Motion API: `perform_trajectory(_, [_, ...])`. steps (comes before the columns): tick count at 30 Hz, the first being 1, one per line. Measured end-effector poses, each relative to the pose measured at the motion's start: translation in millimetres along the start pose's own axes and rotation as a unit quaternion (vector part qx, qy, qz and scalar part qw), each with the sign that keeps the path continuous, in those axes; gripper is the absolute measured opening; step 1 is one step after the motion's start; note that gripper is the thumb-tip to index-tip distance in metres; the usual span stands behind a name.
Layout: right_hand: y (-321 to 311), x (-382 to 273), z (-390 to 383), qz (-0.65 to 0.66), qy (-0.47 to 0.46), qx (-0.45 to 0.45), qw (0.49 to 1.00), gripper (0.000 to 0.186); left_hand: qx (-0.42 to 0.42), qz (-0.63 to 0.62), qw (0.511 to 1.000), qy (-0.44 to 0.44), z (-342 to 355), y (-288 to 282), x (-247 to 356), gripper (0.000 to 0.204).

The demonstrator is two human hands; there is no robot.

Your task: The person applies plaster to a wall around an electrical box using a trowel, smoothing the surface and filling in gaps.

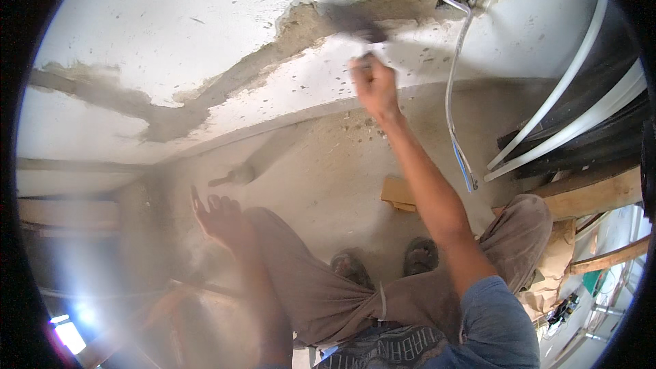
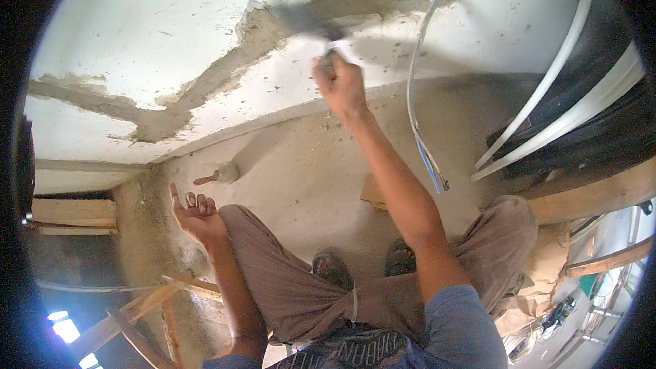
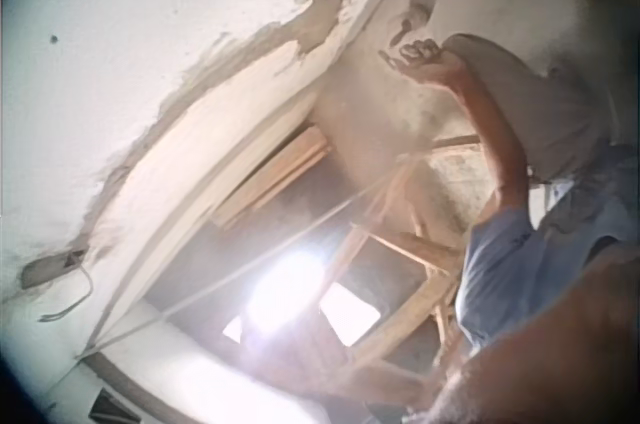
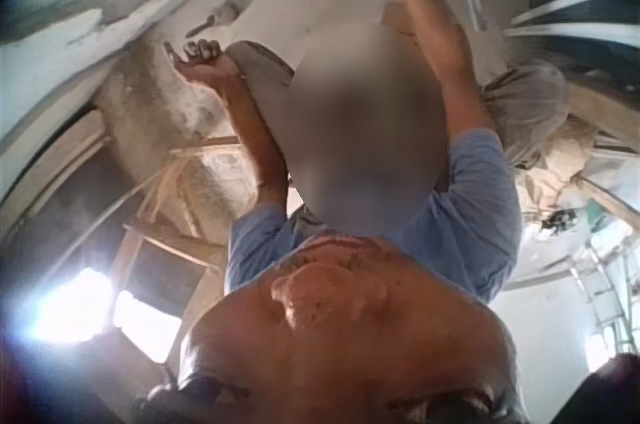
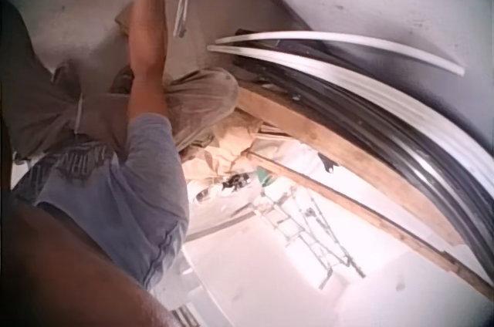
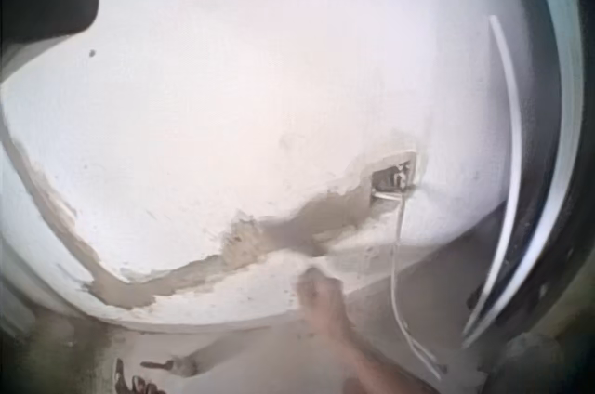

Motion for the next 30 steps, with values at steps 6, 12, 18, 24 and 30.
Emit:
perform_trajectory(6, [10.4, -7.0, -62.8, -0.047, 0.055, -0.176, 0.982, 0.04, -0.087, 0.137, 0.965, 0.207, -30.3, 24.0, -2.7, 0.05])
perform_trajectory(12, [81.1, -10.0, -144.2, -0.034, 0.081, -0.378, 0.922, 0.041, -0.402, 0.49, 0.624, 0.457, -73.6, 131.9, 19.7, 0.035])
perform_trajectory(18, [113.5, -31.2, -171.6, 0.069, 0.13, -0.394, 0.907, 0.047, -0.481, 0.566, 0.237, 0.626, -50.1, 252.6, -40.7, 0.059])
perform_trajectory(24, [104.9, -17.0, -165.2, -0.03, 0.093, -0.402, 0.911, 0.05, -0.322, 0.591, 0.078, 0.735, 6.6, 253.9, -84.2, 0.066])
perform_trajectory(30, [55.5, 21.5, -129.4, -0.072, 0.095, -0.294, 0.948, 0.05, -0.555, 0.633, 0.249, 0.479, 6.2, 189.9, -66.1, 0.058])
Point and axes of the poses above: each hand's wrist, its own z-axis towards the middle knuckle, its own y-axis out of the palm, x = y × z, the point moved 2 cm from there along z, towards the middle knuckle, and after that the axes turned 9 degrees about -y, right-handed, at the moved point
